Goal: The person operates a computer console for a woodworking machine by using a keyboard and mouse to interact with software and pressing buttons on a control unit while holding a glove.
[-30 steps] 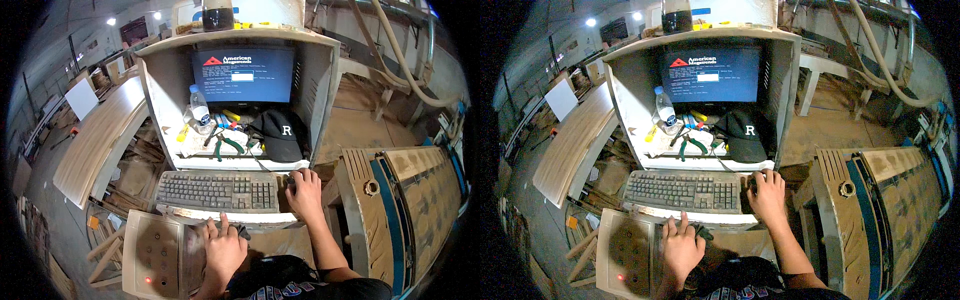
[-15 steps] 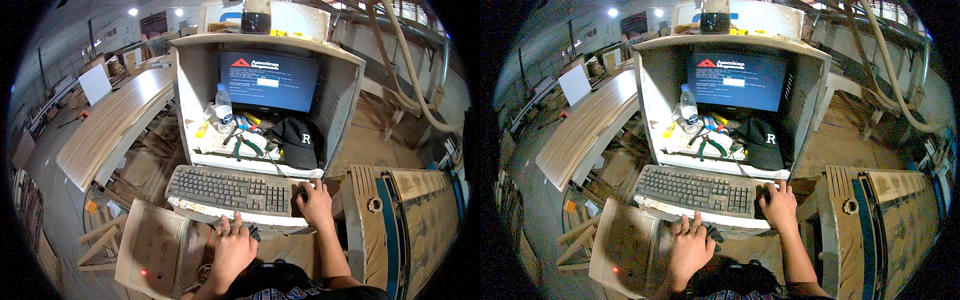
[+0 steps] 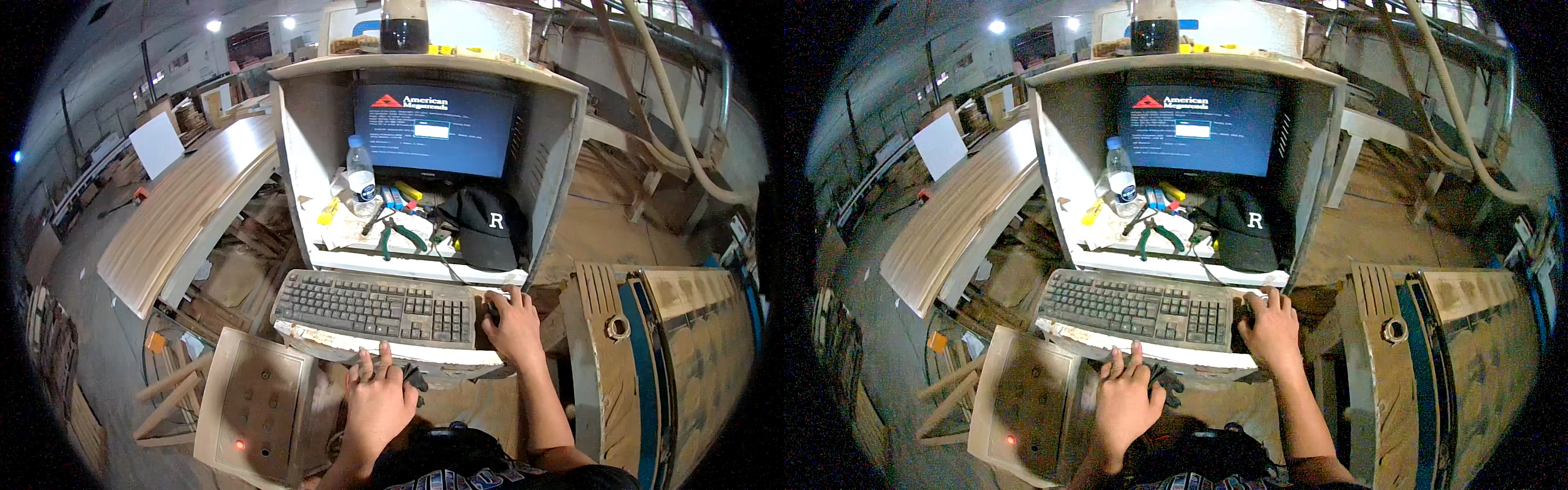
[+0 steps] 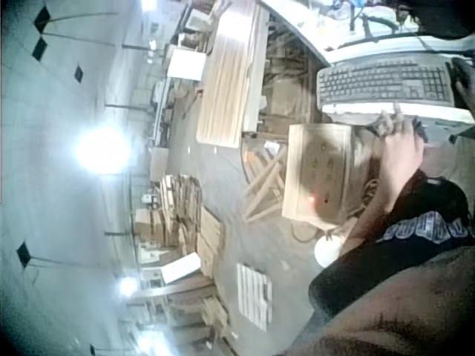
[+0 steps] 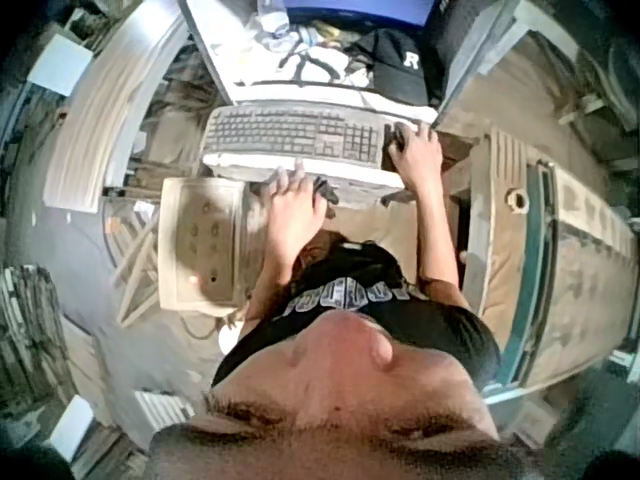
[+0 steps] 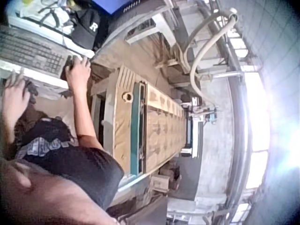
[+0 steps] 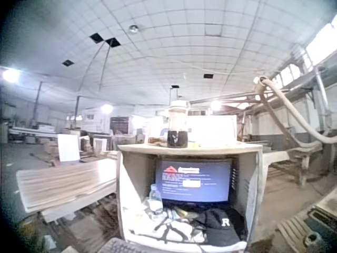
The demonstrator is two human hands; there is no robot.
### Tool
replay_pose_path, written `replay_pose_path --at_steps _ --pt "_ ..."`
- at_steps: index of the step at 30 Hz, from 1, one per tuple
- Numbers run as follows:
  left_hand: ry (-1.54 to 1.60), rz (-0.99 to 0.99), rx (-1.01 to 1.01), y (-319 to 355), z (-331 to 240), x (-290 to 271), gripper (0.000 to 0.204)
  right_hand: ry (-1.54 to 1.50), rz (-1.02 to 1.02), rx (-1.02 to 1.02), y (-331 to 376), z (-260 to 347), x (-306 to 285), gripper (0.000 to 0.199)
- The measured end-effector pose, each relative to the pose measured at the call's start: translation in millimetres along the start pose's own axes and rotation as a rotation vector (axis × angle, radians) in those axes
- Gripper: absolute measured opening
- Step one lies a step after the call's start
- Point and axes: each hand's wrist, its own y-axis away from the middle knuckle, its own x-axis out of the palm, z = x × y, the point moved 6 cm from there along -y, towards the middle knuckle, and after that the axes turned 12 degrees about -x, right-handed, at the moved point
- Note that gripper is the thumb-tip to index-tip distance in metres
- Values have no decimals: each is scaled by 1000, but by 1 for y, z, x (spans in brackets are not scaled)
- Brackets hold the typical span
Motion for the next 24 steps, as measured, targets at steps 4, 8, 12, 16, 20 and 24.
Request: replay_pose_path --at_steps 4,8,12,16,20,24 --pt "-11 -13 -7 -1 -2 1 38 -19 7 5 0 0 -3 52" --pt "-18 8 -8 -1 -2 1 39 -20 17 16 2 -2 -2 52" --pt "-34 33 -12 0 0 2 41 -8 23 4 1 0 0 52" --pt "-33 42 -24 -1 -2 1 42 -23 0 -9 1 -1 0 51" --pt "-11 44 -28 -4 -4 -1 42 -2 8 -7 0 -2 2 51" --pt "-13 58 -36 -4 -2 0 42 1 17 -5 0 -1 3 52"
